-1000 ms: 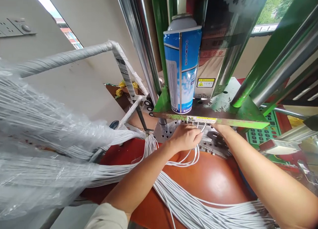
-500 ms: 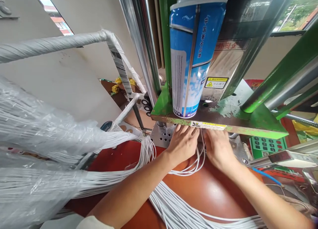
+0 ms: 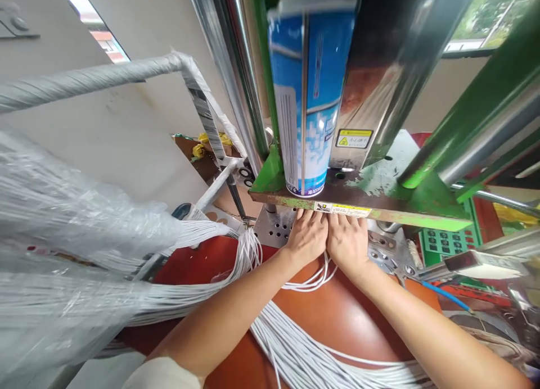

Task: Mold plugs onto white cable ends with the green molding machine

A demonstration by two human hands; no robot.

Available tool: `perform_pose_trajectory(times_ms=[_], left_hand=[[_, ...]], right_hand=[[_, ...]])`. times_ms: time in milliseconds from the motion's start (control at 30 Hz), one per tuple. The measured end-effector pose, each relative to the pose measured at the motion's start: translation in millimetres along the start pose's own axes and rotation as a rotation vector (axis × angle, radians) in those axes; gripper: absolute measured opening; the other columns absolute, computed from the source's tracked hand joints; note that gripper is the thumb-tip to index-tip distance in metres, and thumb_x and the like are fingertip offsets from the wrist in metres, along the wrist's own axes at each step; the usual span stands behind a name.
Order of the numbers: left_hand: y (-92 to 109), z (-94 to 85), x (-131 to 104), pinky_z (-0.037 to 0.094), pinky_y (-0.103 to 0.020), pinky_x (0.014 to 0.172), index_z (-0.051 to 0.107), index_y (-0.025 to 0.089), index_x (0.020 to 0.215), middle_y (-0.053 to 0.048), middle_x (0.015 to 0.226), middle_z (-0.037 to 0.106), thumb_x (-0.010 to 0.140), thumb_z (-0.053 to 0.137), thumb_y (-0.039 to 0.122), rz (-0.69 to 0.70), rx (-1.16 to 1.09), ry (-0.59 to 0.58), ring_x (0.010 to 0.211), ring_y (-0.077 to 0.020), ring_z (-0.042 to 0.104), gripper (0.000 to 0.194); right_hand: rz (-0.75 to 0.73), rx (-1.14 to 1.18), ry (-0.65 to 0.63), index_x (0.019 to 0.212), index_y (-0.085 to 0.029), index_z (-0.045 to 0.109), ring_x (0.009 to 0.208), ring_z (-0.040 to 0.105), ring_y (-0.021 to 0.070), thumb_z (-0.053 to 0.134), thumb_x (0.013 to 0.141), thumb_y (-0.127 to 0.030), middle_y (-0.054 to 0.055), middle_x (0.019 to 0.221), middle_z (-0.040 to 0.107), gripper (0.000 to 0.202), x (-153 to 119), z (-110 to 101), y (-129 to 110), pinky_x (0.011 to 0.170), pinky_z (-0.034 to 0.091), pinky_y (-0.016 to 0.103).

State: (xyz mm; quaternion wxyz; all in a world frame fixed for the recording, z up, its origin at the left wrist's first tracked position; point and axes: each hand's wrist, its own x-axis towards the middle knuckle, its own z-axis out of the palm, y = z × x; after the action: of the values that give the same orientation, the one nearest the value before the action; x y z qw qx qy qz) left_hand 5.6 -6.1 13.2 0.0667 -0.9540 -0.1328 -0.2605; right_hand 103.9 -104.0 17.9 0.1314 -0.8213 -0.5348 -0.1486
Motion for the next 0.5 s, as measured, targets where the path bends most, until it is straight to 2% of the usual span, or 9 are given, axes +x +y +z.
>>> perform_pose_trajectory(times_ms=[133,200,267,333,400,433,467,500], left_hand=[[-1.6,-2.0,8.2,0.039,-0.049,0.115,0.067,0.015,0.124,-0.013,0.13,0.068,0.096,0.049,0.017,-0.027,-0.08,0.047,0.124,-0.0274,0.059,0.034],[-6.8,-12.8,7.8,0.037,-0.052,0.118,0.06,0.014,0.137,-0.015,0.138,0.063,0.099,0.046,0.019,-0.022,-0.139,0.052,0.13,-0.027,0.057,0.04],[-14.1,-33.3,-7.0,0.036,-0.053,0.12,0.046,0.015,0.151,-0.018,0.151,0.053,0.104,0.044,0.029,-0.003,-0.196,0.043,0.142,-0.0282,0.049,0.049],[-20.8,-61.8,-44.3,0.036,-0.053,0.121,0.03,0.017,0.161,-0.018,0.163,0.037,0.105,0.043,0.041,0.014,-0.248,0.008,0.153,-0.0294,0.034,0.062],[-24.7,-91.5,-104.1,0.035,-0.051,0.122,0.016,0.019,0.166,-0.017,0.167,0.028,0.105,0.038,0.046,0.023,-0.296,-0.061,0.157,-0.0294,0.024,0.07],[-25.5,-104.0,-139.4,0.033,-0.053,0.123,0.012,0.019,0.167,-0.017,0.168,0.026,0.103,0.039,0.054,0.02,-0.302,-0.116,0.157,-0.0316,0.022,0.078],[-25.8,-114.0,-175.5,0.032,-0.057,0.123,0.013,0.02,0.167,-0.018,0.167,0.027,0.098,0.043,0.063,0.021,-0.285,-0.124,0.156,-0.0354,0.023,0.087],[-25.7,-120.8,-210.3,0.031,-0.061,0.122,0.016,0.022,0.167,-0.018,0.166,0.029,0.092,0.05,0.07,0.011,-0.245,-0.109,0.155,-0.0395,0.025,0.095]], right_hand=[[-0.028,0.032,0.061,0.125,-0.011,0.059,0.112,0.058,0.032,0.037,0.101,-0.019,0.017,0.12,0.068,0.034,3.2,-10.6,0.5,0.104,0.034,0.05],[-0.049,0.05,0.096,0.137,-0.01,0.052,0.125,0.055,0.0313,0.035,0.103,-0.023,0.018,0.133,0.063,0.04,-2.4,-23.0,5.9,0.113,0.03,0.053],[-0.073,0.105,0.132,0.148,-0.012,0.043,0.139,0.046,0.0315,0.032,0.106,-0.03,0.018,0.148,0.053,0.047,-24.0,-37.5,16.0,0.118,0.027,0.055],[-0.113,0.197,0.138,0.157,-0.018,0.033,0.149,0.035,0.0317,0.036,0.106,-0.037,0.015,0.159,0.042,0.055,-67.4,-49.3,30.6,0.119,0.029,0.057],[-0.155,0.241,0.075,0.163,-0.024,0.024,0.15,0.034,0.0331,0.046,0.101,-0.042,0.012,0.162,0.039,0.068,-131.3,-53.2,47.5,0.118,0.033,0.058],[-0.192,0.229,0.048,0.165,-0.023,0.022,0.149,0.035,0.0366,0.051,0.097,-0.049,0.013,0.161,0.041,0.078,-168.0,-51.1,55.7,0.117,0.034,0.06],[-0.211,0.206,0.043,0.165,-0.024,0.02,0.146,0.04,0.0393,0.05,0.094,-0.053,0.013,0.156,0.047,0.083,-205.2,-46.4,62.9,0.115,0.036,0.062],[-0.219,0.161,0.044,0.166,-0.028,0.017,0.14,0.048,0.0401,0.046,0.095,-0.051,0.011,0.149,0.056,0.08,-241.0,-39.9,68.8,0.112,0.037,0.064]])
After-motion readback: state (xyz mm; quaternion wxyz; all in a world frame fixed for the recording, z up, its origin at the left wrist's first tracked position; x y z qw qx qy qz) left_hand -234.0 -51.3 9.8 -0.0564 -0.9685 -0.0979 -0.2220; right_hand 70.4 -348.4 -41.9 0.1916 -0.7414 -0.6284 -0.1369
